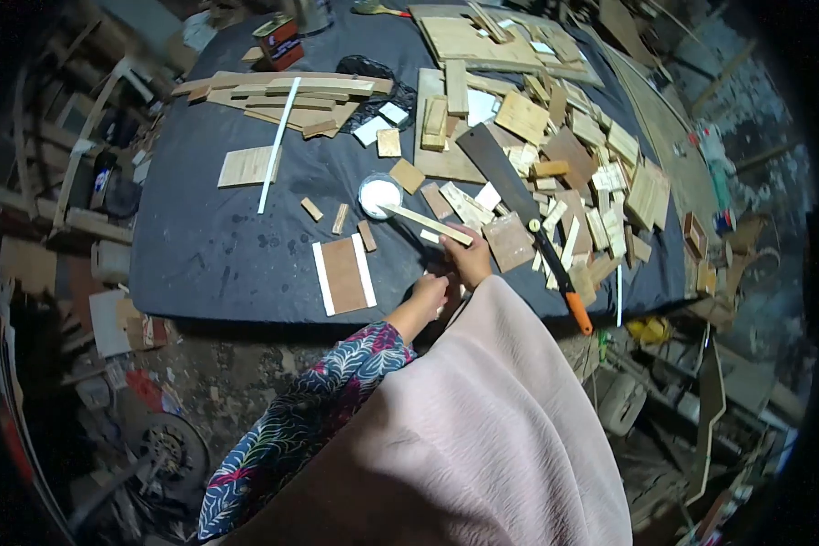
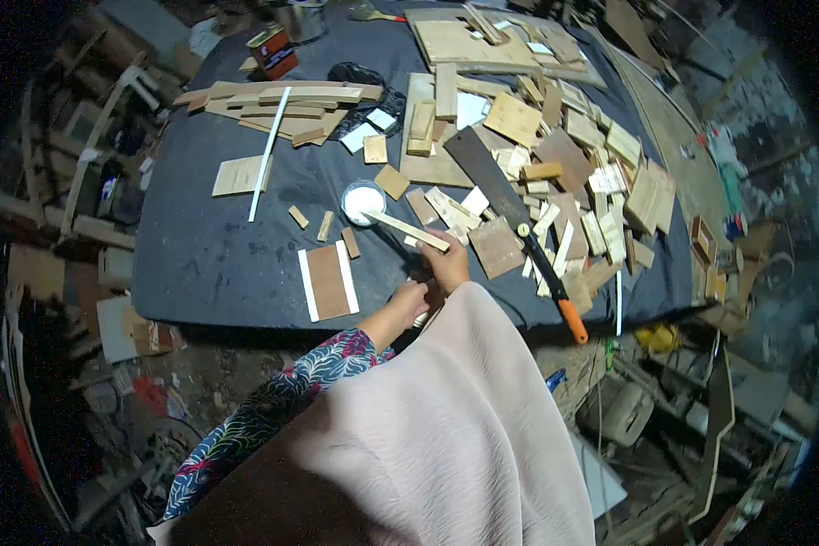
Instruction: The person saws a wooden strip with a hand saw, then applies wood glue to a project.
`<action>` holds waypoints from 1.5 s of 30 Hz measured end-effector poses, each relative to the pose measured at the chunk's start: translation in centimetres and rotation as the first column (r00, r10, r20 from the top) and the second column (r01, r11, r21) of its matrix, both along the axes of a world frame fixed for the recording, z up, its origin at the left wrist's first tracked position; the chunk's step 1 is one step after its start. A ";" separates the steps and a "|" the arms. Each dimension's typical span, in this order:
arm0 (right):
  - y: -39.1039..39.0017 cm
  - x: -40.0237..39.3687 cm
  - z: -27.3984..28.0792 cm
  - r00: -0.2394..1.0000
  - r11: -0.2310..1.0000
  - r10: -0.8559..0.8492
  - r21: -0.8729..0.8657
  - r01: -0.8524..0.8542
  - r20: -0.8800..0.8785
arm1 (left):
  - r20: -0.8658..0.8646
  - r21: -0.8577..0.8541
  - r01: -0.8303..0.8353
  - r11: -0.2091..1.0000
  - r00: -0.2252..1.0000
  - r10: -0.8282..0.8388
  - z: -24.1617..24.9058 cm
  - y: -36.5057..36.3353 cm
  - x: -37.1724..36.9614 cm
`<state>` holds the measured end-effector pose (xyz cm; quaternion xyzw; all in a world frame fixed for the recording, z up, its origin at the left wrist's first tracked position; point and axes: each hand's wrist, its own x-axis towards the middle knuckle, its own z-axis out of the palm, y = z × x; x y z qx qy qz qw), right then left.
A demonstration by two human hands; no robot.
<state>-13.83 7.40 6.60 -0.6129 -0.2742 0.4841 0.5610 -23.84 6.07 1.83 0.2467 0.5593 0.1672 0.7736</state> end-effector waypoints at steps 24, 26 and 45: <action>2.6 4.7 2.2 0.972 0.930 0.233 0.286 -0.229 0.020 | -0.094 0.119 -0.287 0.950 0.950 0.299 3.7 -2.2 2.2; 2.5 4.6 1.8 0.973 0.934 0.229 0.273 -0.230 0.035 | -0.078 0.117 -0.304 0.946 0.946 0.313 3.0 -2.0 2.3; 0.4 7.3 2.2 0.940 0.955 0.057 0.292 0.046 -0.337 | -0.298 0.555 -0.092 0.827 0.906 0.301 3.8 -1.9 -0.1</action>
